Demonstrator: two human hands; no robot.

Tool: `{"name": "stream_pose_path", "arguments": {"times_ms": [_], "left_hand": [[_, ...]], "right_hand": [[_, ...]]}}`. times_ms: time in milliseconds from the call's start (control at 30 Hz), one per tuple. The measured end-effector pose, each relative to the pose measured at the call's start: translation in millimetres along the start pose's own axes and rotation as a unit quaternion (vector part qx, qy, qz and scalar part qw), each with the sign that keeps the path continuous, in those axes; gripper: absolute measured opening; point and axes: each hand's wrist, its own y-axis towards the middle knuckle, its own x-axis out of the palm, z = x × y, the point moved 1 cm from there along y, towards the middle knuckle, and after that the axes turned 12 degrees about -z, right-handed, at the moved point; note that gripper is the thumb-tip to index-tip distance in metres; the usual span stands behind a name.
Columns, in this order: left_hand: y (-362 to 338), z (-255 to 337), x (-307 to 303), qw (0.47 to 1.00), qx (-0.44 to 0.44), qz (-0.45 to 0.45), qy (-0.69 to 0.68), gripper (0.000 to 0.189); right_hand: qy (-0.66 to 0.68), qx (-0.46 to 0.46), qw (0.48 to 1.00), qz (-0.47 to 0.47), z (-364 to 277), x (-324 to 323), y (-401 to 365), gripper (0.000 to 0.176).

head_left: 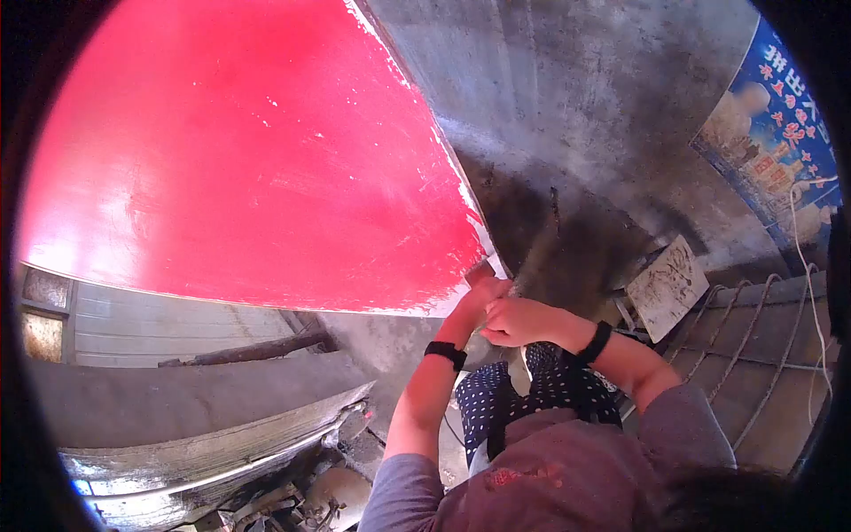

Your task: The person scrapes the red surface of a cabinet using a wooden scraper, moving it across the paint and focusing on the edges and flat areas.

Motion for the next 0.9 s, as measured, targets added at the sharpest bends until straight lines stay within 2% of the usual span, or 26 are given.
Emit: {"name": "stream_pose_path", "arguments": {"times_ms": [33, 67, 200, 233, 300, 367, 433, 500, 600, 700, 733, 767, 800, 833, 900], "left_hand": [[1.0, -8.5, 8.4, 0.999, -0.034, -0.036, -0.022, 0.023], [1.7, -14.5, 16.7, 0.999, -0.029, -0.005, 0.034, 0.023], [3.3, -1.9, 14.9, 0.999, -0.030, -0.013, 0.028, 0.023], [3.9, 14.8, 0.7, 0.999, -0.030, -0.013, 0.029, 0.023], [-0.3, 45.3, -18.1, 0.999, 0.033, 0.010, 0.025, 0.022], [-4.2, 45.8, -15.1, 0.998, 0.055, 0.033, 0.027, 0.023], [-3.5, 33.3, -8.1, 0.994, 0.078, 0.064, 0.035, 0.024], [-4.2, 3.1, 16.7, 0.999, 0.025, -0.015, 0.012, 0.023], [2.5, 1.5, 18.5, 0.999, -0.002, -0.006, 0.051, 0.026], [2.4, 8.4, 12.7, 0.997, -0.014, -0.021, 0.070, 0.030], [-3.9, 25.9, 3.5, 0.998, 0.028, 0.060, 0.004, 0.028], [-3.0, 31.9, -4.1, 0.998, 0.027, 0.058, 0.006, 0.028], [-3.9, 37.6, -7.0, 0.995, 0.045, 0.082, 0.028, 0.027], [-5.3, 40.9, -6.5, 0.991, 0.063, 0.106, 0.049, 0.026], [-4.0, 29.0, 0.4, 0.993, 0.038, 0.088, 0.066, 0.026]], "right_hand": [[0.005, 0.040, 0.999, -0.002, 5.5, 6.3, -0.5, 0.028], [0.009, 0.082, 0.997, -0.005, 12.6, 10.3, -2.4, 0.027], [0.026, 0.085, 0.996, 0.032, 13.1, 15.0, -11.3, 0.026], [-0.001, 0.063, 0.998, 0.028, -3.6, 6.3, -13.8, 0.027], [-0.021, 0.047, 0.998, 0.025, -26.1, -2.2, -17.0, 0.028], [-0.032, -0.009, 0.997, 0.064, -37.9, -6.0, -17.1, 0.029], [-0.025, 0.002, 0.999, 0.047, -24.5, 2.8, -17.7, 0.028], [-0.016, 0.013, 0.999, 0.030, -3.1, 19.7, -20.5, 0.028], [0.041, 0.059, 0.997, -0.021, 25.0, 24.1, -23.3, 0.028], [0.021, 0.038, 0.999, 0.030, -0.4, 3.5, -21.2, 0.028], [0.005, 0.014, 1.000, 0.011, -18.6, -6.2, -21.2, 0.027], [-0.010, -0.009, 1.000, -0.010, -29.0, -8.2, -21.6, 0.028], [0.002, -0.024, 0.999, 0.027, -28.1, -1.7, -23.5, 0.025], [0.006, -0.024, 0.999, 0.024, -25.3, 5.2, -23.9, 0.025], [-0.005, 0.045, 0.998, 0.031, -13.0, 16.0, -23.3, 0.027]]}}
